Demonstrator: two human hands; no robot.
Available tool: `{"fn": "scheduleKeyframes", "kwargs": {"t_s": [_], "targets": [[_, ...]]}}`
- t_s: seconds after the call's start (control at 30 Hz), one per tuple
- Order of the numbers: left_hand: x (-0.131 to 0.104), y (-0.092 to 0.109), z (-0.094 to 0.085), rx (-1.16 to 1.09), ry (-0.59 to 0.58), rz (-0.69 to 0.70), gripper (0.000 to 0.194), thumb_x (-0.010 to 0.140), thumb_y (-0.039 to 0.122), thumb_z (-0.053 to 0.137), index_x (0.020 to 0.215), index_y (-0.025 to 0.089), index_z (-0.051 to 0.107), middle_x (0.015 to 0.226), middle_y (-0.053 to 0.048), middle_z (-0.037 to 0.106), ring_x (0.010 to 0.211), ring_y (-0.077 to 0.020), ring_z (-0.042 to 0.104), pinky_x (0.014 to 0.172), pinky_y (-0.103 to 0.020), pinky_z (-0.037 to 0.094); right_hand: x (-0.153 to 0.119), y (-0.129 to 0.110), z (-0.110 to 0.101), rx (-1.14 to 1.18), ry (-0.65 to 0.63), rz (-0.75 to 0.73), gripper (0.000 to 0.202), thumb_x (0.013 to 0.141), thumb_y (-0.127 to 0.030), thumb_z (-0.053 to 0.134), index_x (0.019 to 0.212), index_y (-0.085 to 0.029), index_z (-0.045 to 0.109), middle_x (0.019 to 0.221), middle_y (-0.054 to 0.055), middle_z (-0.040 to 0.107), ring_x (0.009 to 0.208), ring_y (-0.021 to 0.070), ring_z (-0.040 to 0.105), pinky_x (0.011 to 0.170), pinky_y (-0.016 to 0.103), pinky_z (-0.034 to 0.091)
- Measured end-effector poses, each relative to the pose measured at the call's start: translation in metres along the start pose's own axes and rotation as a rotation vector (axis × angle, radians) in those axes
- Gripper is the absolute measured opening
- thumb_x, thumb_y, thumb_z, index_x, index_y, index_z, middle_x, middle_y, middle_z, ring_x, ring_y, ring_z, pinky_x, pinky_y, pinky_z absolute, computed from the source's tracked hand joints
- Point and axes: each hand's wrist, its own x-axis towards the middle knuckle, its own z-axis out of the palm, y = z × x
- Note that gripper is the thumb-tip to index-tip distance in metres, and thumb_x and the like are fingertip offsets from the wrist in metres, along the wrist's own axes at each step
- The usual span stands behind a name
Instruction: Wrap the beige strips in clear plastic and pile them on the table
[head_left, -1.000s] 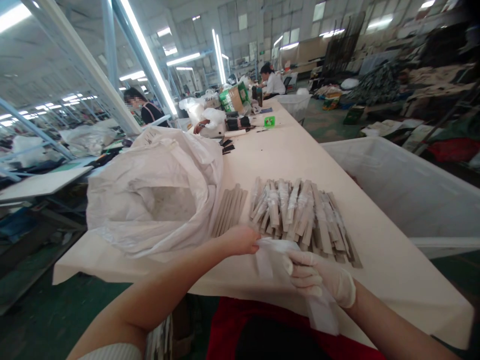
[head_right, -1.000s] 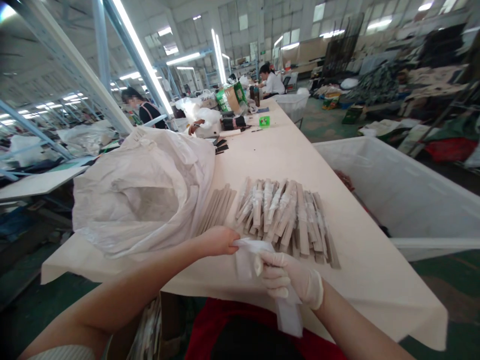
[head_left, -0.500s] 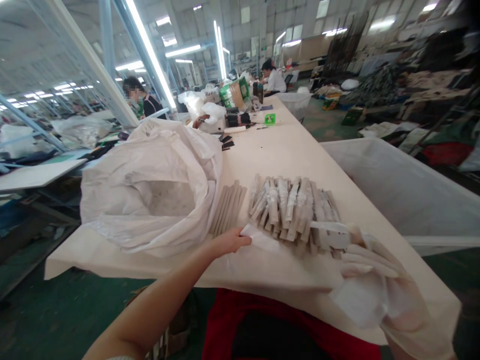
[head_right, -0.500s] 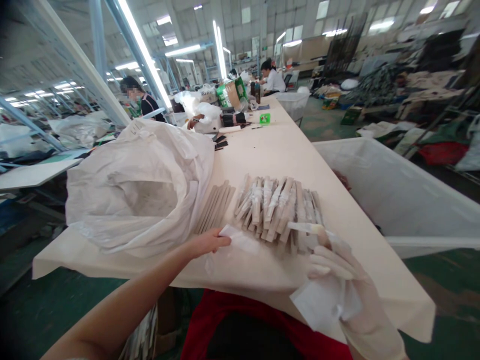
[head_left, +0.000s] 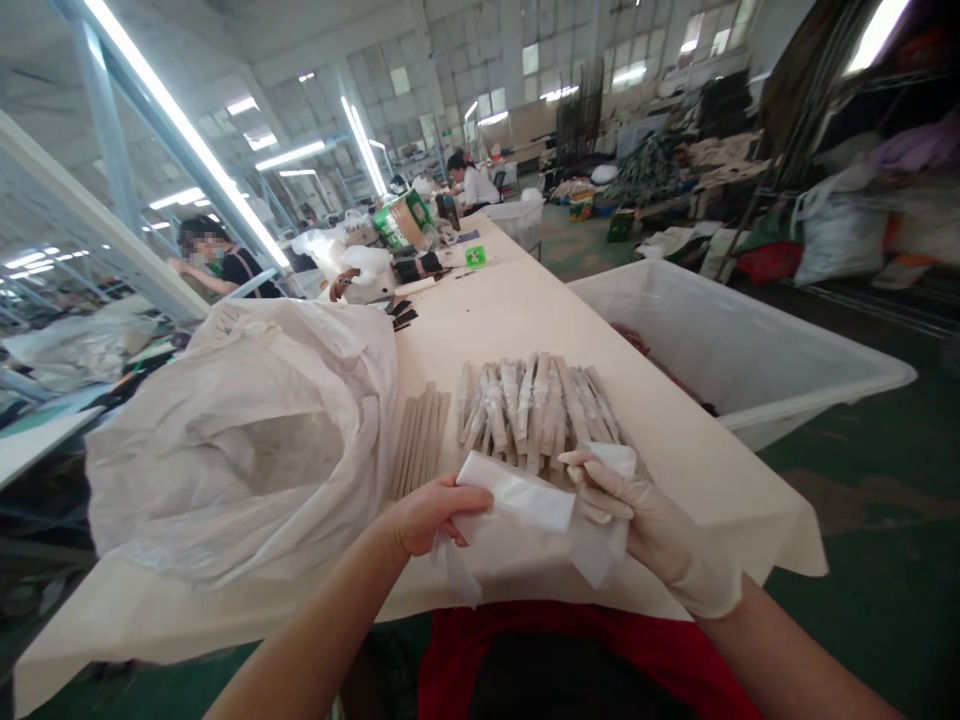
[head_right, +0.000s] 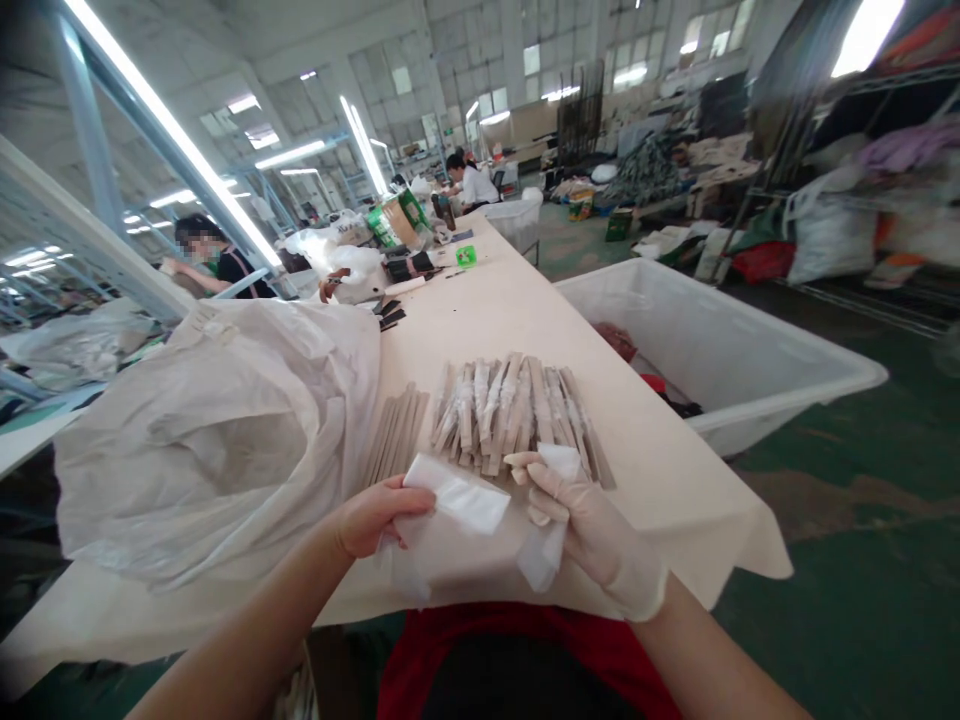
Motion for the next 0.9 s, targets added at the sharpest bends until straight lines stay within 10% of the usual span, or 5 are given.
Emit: {"fn": "scheduleKeyframes", "kwargs": {"t_s": [0.3,0.63,0.9], "targets": [[0.004,0.006,0.018,0.122,0.099,0.034,0.020,0.059,0.030,0.063,0.068,0.015,0.053,0.052,0.007,0.047,0.044,-0.0043,0.040,0.037,-0.015,0.028,-0.021,0.007,0.011,-0.072,0.150,0.017,0.039,0.065,-0.047,0.075,0.084,-0.016,0.061,0.047,-0.008,0.038,0.043,0.0076,0.030,0.042,0.020,0.029],[0.011,-0.014,0.030,0.114,0.164,0.031,0.025,0.065,0.035,0.064,0.077,0.015,0.055,0.063,0.004,0.048,0.055,-0.0078,0.043,0.044,-0.019,0.028,-0.004,0.004,0.027,-0.087,0.261,0.069,0.034,0.056,-0.027,0.080,0.084,-0.019,0.063,0.074,-0.001,0.066,0.068,0.0173,0.059,0.067,0.029,0.046],[0.007,-0.019,0.027,0.094,0.074,0.028,0.046,0.064,0.057,0.065,0.080,0.014,0.057,0.065,0.005,0.042,0.051,-0.0051,0.035,0.041,-0.018,0.027,0.006,-0.022,0.027,-0.049,0.327,-0.052,0.032,0.051,-0.023,0.083,0.072,-0.018,0.059,0.058,-0.005,0.056,0.047,0.0068,0.046,0.042,0.017,0.035]]}}
